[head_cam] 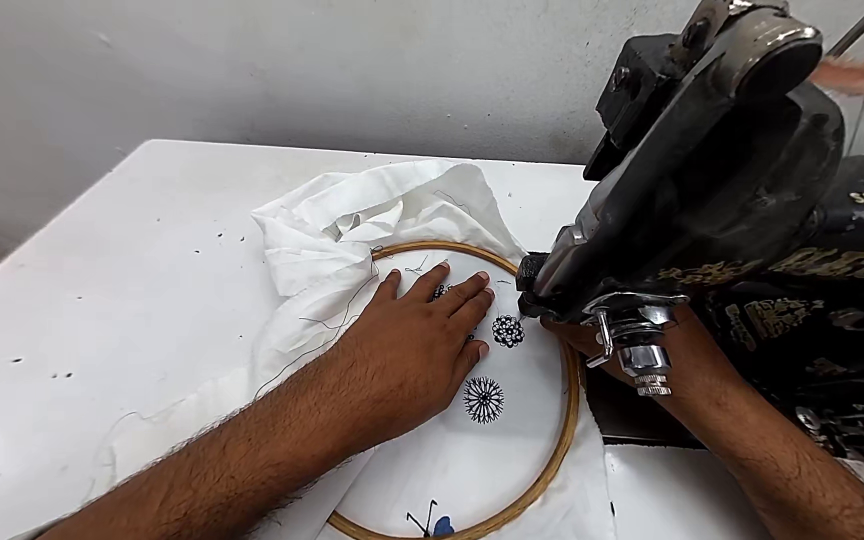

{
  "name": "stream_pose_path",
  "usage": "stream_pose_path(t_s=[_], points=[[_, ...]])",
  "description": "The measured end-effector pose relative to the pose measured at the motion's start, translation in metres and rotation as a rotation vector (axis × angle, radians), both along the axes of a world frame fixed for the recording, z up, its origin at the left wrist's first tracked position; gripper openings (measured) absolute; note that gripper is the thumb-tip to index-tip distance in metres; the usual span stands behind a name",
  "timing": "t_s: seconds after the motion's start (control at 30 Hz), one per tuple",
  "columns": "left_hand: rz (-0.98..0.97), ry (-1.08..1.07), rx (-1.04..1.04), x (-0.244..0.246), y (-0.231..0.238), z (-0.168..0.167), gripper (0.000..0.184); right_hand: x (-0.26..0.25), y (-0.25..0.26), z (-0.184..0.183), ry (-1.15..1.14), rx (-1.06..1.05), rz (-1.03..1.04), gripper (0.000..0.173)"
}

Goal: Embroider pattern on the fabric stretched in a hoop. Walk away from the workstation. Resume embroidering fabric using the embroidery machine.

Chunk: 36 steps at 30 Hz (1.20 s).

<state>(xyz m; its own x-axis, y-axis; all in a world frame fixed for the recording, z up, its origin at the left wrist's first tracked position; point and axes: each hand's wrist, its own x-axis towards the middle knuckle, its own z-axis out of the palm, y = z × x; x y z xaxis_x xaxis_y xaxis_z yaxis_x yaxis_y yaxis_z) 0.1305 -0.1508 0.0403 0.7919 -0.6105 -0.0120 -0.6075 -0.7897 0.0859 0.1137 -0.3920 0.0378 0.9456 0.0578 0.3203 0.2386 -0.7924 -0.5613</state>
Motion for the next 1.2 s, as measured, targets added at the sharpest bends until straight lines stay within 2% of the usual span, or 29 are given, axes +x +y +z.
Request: stream_pose_path(t_s=[0.2, 0.33, 0.5, 1.2], points=[[-0.005, -0.002, -0.01, 0.0, -0.001, -0.001, 0.057, 0.0, -0.001, 0.002, 0.056, -0.017, -0.024, 0.018], [-0.003, -0.024, 0.001, 0.001, 0.001, -0.001, 0.057, 0.005, -0.001, -0.006, -0.026, -0.012, -0.001, 0.019], [0.005, -0.016, -0.009, 0.001, -0.001, -0.001, 0.057, 0.0, 0.001, -0.002, 0.014, 0.03, -0.032, 0.017], [-0.014, -0.029, -0.023, 0.001, -0.003, -0.004, 0.057, 0.002, -0.002, 0.002, -0.016, -0.032, 0.019, 0.015]])
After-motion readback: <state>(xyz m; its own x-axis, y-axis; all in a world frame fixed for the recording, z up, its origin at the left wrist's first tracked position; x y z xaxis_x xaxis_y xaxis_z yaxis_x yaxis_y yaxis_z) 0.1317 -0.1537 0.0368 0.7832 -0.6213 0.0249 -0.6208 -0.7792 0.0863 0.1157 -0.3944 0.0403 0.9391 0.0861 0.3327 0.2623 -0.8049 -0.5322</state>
